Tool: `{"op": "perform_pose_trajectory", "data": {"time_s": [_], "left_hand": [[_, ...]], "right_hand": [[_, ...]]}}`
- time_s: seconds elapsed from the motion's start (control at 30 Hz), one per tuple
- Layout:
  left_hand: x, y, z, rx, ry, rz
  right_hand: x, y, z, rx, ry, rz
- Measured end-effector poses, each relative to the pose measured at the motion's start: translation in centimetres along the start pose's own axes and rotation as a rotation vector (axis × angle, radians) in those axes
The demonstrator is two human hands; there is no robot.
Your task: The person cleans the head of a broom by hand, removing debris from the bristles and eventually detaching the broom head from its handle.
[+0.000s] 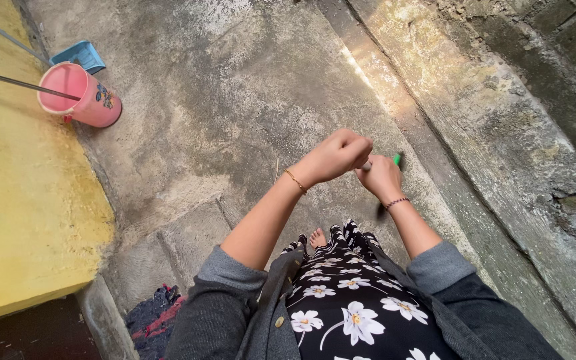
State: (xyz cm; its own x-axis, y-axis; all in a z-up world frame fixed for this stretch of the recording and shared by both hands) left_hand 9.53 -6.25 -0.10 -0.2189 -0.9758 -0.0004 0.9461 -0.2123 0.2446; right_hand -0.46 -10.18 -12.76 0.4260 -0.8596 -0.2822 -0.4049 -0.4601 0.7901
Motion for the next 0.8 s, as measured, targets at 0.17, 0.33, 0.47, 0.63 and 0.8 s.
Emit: {"op": "perform_pose_trajectory", "data": {"time_s": [0.17,0.33,0.47,0.63,0.8], "left_hand": [[0.4,-4.5,-5.9,-0.05,0.085,0.032],[-0.1,-8.7,-5.9,0.27,0.207,0.073],[0.5,-9.7,-4.0,0.562,0.117,0.144],[1.9,-11.6,-1.8,0.63,0.054,0.051],[3.2,-9.6,2.8,0.544,0.014,-0.05]], "right_hand": [[0.1,-5.1,8.0,0.072,-0.086,0.007],[1.1,-10.6,11.6,0.627,0.096,-0.032],[0.0,-8.9,6.6,1.226,0.191,-0.157],[-3.0,-1.9,0.7,0.628,0.34,0.167],[-0.8,-0.1,2.5,0.91,0.281,0.119]]}}
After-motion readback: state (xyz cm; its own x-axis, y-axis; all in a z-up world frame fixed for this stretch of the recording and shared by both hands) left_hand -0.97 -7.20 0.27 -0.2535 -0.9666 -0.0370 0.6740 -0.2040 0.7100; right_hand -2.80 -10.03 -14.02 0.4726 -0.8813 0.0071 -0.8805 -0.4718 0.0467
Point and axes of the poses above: each hand's wrist, its own x-axis towards the middle knuckle, its own y-axis out of the back of the hand, z = x × y, the point moved 7 cm from there along x, towards the middle knuckle, and after that the axes turned 9 degrees about x, right-handed, at the moved point
